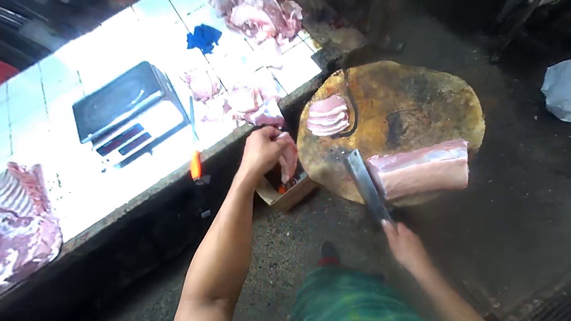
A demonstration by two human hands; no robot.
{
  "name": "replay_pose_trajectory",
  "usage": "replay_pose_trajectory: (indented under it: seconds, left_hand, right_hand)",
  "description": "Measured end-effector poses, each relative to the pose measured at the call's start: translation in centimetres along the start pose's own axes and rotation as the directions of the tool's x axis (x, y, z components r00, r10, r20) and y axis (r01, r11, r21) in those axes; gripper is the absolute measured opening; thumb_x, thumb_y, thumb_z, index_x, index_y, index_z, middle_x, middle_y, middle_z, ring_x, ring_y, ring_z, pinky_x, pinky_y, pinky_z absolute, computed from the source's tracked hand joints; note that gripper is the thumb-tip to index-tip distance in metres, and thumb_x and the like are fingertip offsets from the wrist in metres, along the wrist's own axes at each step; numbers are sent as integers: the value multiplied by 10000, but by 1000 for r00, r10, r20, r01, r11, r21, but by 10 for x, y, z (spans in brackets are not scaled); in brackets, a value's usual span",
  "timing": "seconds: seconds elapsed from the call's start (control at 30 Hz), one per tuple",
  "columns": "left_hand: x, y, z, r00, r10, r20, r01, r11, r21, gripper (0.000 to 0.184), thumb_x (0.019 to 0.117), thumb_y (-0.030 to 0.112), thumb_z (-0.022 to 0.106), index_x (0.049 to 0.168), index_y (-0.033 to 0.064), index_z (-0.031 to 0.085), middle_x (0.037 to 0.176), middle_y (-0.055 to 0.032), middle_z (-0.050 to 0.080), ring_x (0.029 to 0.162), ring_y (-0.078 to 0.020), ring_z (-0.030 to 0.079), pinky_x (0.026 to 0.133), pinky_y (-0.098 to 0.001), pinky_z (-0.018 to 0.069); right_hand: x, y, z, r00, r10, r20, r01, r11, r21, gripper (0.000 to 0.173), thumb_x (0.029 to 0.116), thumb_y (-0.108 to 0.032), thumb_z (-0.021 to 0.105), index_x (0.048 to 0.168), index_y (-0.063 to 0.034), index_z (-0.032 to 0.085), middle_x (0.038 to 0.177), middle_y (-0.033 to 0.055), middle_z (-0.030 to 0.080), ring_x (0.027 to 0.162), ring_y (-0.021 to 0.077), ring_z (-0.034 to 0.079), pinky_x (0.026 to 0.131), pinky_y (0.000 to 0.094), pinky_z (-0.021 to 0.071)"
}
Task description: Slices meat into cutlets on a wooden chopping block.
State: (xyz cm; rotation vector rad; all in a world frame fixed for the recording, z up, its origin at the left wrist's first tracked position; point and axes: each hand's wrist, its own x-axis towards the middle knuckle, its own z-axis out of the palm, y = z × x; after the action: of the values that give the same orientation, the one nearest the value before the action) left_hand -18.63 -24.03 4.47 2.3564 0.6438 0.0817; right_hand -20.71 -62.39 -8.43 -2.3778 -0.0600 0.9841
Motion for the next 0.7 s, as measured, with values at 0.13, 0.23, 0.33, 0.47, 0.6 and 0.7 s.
replay_pose_trajectory:
  seconds: [0.13,0.23,0.33,0.47,0.6,0.7]
  left_hand:
    - [57,38,4,999,51,-1,-47,924,-379,262,983,234,687,1095,-2,665,910,-93,710,772,-164,686,744,-395,603]
    - [109,61,16,999,-10,33,28,795,-606,228,998,163,641,1139,-11,596,881,-81,696,714,-168,690,699,-368,617]
    - [166,53,42,990,-124,67,135,701,-700,259,1006,169,614,1175,-27,624,913,-124,735,724,-207,727,696,-387,635]
    - [218,-32,96,892,-451,44,429,809,-401,474,932,300,657,1264,-34,608,1152,-231,676,990,-342,699,822,-538,605]
    - [167,-76,121,871,-491,-27,478,859,-185,618,918,383,679,1375,-16,558,1288,-289,627,1217,-442,610,987,-656,504]
    - [99,-61,143,975,-213,-62,212,977,-33,500,977,305,612,1370,-4,590,1412,-262,561,1341,-423,520,1086,-611,442]
  right_hand:
    - [0,1,11,999,36,-28,-33,997,76,708,1055,-655,309,1181,-28,614,961,195,672,857,339,695,768,544,560]
    - [0,-2,16,996,89,-25,-86,990,110,704,1051,-664,305,1174,-43,613,901,176,655,754,316,678,699,525,564]
    - [2,-4,21,989,150,-19,-145,979,143,695,1043,-680,306,1179,-69,608,837,158,647,670,300,661,644,511,566]
    - [2,-4,28,982,189,-22,-181,964,195,666,1045,-675,317,1168,-85,602,772,123,621,613,268,639,594,480,563]
    - [0,-4,34,979,202,-31,-190,954,231,653,1049,-661,329,1131,-79,615,755,107,622,604,258,634,587,473,562]
    - [-12,0,40,987,133,-86,-104,955,278,618,1053,-638,365,1071,-79,628,733,77,614,586,223,622,571,445,556]
